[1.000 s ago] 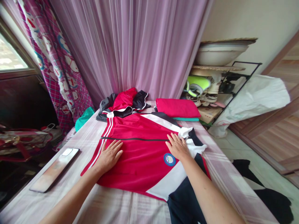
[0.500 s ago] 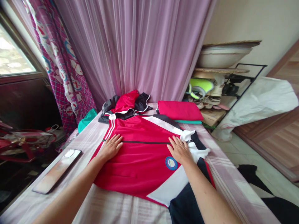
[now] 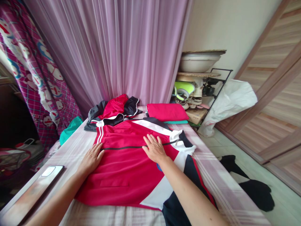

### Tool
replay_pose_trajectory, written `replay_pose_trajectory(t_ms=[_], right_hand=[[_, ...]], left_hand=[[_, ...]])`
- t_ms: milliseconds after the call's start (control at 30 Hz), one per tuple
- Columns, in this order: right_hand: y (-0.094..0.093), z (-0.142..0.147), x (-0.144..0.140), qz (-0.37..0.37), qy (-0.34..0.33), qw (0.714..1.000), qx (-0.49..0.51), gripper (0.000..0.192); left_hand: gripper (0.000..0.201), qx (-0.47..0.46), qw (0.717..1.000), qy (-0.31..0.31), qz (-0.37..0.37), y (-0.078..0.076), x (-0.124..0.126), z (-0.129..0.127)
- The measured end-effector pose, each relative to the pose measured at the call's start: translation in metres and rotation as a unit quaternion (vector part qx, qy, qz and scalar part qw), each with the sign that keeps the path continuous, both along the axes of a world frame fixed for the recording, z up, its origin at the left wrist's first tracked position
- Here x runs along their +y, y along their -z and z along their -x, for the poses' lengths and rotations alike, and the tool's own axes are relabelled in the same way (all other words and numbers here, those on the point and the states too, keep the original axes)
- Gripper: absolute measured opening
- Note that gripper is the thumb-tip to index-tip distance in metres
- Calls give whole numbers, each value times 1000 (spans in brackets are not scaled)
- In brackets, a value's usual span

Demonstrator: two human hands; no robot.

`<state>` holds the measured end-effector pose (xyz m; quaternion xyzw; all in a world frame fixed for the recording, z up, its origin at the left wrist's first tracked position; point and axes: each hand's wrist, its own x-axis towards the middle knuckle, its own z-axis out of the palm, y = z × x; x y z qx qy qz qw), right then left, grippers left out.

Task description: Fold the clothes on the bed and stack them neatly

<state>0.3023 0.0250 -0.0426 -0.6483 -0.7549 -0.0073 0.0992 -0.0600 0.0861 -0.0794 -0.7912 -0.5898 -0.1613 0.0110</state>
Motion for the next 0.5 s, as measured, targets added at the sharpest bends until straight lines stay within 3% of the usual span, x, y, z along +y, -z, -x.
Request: replay_pose_trajectory(t_ms=[100,200,300,400,500], right_hand=[[-2,14,15,54,-83,995,13,54],[1,-7,30,93,14,996,-2,55],[-3,-35,45,82,106,991,-23,52],[-20,-39,63,52,120,991,-30,45],[-42,-23,91,26,125,991,-26,44]], left_hand=[[56,2,1000,9,4,-1,-2,0],[57,4,1000,-2,17,-3,-4,-1],[57,6,1000,1,9,-3,-6,-3],[57,9,1000,1,-2,-1,-7,-3],[57,11,1000,2,-10,2,-7,-2]])
